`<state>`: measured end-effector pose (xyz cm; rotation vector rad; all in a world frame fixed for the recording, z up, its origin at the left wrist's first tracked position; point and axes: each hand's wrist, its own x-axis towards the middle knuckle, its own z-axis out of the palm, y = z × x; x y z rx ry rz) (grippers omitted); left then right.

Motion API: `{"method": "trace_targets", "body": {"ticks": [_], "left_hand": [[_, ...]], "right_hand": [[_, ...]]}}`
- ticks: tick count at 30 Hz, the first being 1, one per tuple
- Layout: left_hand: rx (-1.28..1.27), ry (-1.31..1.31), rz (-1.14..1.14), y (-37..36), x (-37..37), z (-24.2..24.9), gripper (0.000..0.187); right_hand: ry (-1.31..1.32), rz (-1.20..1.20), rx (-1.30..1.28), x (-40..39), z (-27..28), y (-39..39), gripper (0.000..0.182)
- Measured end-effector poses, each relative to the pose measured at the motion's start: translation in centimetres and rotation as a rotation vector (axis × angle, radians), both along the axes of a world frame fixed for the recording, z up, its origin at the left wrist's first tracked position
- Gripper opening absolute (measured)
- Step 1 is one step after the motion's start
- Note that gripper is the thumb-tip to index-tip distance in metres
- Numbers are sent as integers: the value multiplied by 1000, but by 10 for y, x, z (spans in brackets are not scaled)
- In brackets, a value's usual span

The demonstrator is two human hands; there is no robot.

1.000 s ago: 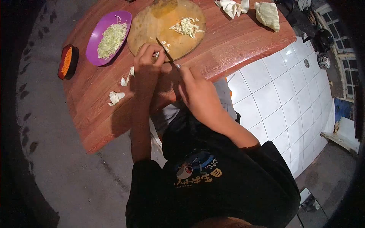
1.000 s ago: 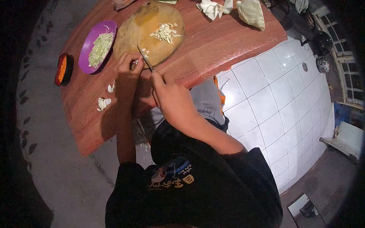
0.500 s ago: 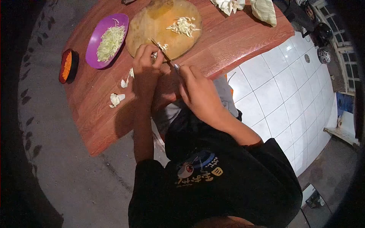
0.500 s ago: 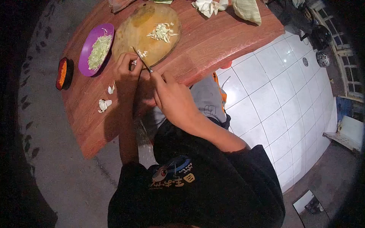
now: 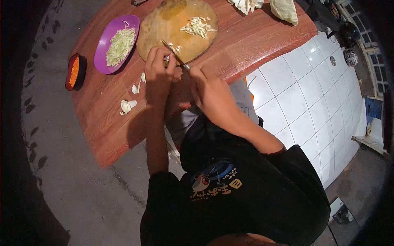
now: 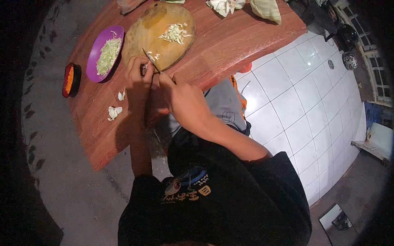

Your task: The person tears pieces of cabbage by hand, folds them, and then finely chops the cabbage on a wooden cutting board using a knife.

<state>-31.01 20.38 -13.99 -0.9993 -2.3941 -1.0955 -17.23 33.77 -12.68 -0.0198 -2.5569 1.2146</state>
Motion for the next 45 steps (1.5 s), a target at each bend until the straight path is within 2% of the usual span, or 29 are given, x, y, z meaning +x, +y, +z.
{"method": "trace_targets", "body": {"ticks": [6, 8, 12, 20, 26, 33, 38, 41, 45], "left_hand": [[-37, -9, -9, -3, -3, -2, 7], [-19, -10, 2, -3, -2, -1, 7], [-35, -8, 10, -3, 0, 1, 6], [-21, -82, 28, -4, 0, 5, 8], [1, -144, 49, -5, -1, 3, 7], [25, -131, 49, -4, 2, 2, 7], [17, -89, 62, -3, 1, 1, 8], [24, -58, 55, -2, 1, -2, 9], [-14, 30, 51, -4, -4, -9, 10]], "right_hand": [[-40, 35, -48, 6, 10, 1, 46], [-108, 32, -36, 6, 11, 1, 54], [-110, 25, -17, -4, 3, -6, 56], [45, 11, -39, -15, -5, -2, 47], [-24, 14, -56, -2, -6, -6, 38], [-20, 8, -58, 2, 3, -3, 37], [-48, 15, -51, 6, 8, -2, 57], [-77, 17, -49, 9, 10, -3, 63], [-57, 28, -25, 13, 16, -1, 59]]}}
